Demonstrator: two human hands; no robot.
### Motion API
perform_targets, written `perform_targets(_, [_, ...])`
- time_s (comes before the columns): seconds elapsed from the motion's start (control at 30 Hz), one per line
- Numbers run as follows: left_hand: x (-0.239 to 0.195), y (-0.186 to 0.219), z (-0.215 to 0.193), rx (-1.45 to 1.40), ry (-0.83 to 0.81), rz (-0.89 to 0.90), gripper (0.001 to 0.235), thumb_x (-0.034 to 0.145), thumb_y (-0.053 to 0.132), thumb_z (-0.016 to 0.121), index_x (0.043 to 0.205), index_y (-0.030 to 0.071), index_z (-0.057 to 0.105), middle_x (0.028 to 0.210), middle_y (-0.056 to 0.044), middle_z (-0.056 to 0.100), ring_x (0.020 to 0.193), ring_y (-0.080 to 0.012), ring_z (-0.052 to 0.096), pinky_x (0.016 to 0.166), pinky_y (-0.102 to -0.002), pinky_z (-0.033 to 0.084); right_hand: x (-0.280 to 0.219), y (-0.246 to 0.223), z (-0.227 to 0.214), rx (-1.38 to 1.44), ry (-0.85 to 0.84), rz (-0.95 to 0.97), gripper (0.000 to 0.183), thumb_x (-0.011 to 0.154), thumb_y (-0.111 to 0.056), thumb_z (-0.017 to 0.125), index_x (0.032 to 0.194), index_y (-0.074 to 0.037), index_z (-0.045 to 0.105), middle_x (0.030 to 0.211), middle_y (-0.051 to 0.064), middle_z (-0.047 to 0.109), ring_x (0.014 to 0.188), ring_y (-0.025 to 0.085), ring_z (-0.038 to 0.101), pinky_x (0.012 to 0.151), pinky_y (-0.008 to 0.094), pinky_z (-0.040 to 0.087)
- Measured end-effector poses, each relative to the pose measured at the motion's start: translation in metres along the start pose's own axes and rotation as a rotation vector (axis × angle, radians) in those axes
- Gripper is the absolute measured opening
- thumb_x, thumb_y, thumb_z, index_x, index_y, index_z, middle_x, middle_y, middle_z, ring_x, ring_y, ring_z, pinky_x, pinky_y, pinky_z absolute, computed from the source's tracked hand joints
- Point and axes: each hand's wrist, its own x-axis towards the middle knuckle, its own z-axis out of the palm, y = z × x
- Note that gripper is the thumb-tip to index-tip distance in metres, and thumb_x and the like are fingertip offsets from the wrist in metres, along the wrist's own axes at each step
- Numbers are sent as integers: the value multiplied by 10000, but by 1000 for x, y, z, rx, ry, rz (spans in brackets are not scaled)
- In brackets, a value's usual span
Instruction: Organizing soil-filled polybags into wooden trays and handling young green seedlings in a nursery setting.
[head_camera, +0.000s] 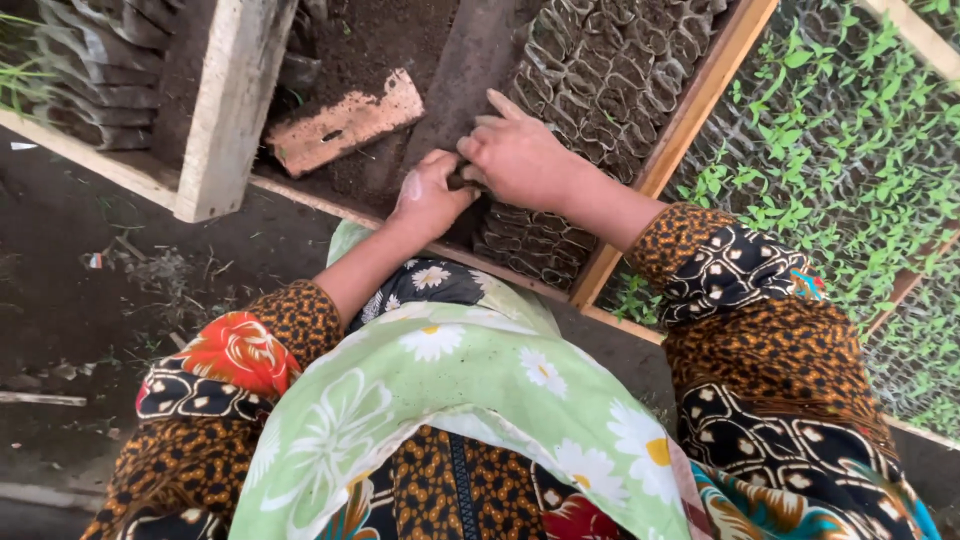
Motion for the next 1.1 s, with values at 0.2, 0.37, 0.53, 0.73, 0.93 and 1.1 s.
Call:
perform_targets(0.2, [-2, 2, -15, -50, -83, -92, 598, 768, 182, 772, 1341, 93, 624, 1266, -96, 621, 977, -205, 687, 922, -303, 536, 80, 1, -30, 345, 233, 229, 155, 981, -111, 689, 1056, -10, 597, 1035, 133, 612, 937, 279, 620, 894, 428, 551])
perform_targets(0.37, [-5, 5, -36, -64, -111, -137, 588, 762, 161, 738, 1342, 147, 641, 1185, 10, 632, 849, -82, 745, 872, -227, 539, 163, 20, 2, 614, 431, 428, 540, 924, -160, 786, 1357, 14, 516, 1393, 194, 571, 1272, 346, 589, 1118, 452, 433])
perform_targets(0.53, [-23, 9, -78, -124, -21, -121, 363, 815, 203, 736, 1177, 184, 735, 1116, 8, 701, 895, -111, 710, 868, -228, 511, 204, 25, 39, 591, 720, 377, 978, 777, -239, 1024, 1465, -156, 333, 1476, 118, 526, 1337, 364, 572, 1004, 435, 530])
perform_targets(0.73, [-45, 26, -129, -433, 91, -388, 353, 885, 59, 647, 1236, 83, 679, 1144, -60, 744, 977, -120, 745, 933, -217, 569, 191, -11, 14, 538, 420, 470, 986, 694, -432, 1008, 1330, -32, 371, 1187, 71, 445, 1076, 227, 447, 966, 361, 464])
perform_targets(0.93, [-49, 25, -139, -457, 118, -429, 305, 916, 54, 614, 1210, 100, 682, 1044, -72, 772, 937, -103, 745, 888, -194, 563, 216, -21, 42, 225, 403, 512, 1146, 596, -606, 995, 1435, -123, 383, 1404, 143, 453, 1212, 300, 451, 948, 410, 400])
perform_targets(1.1, [-50, 20, -137, -515, 131, -389, 272, 930, 38, 615, 1189, 86, 683, 1079, -56, 742, 938, -120, 739, 877, -214, 577, 220, -21, 47, 191, 515, 501, 1053, 642, -595, 956, 1388, -86, 414, 1263, 126, 516, 1095, 285, 475, 886, 420, 422])
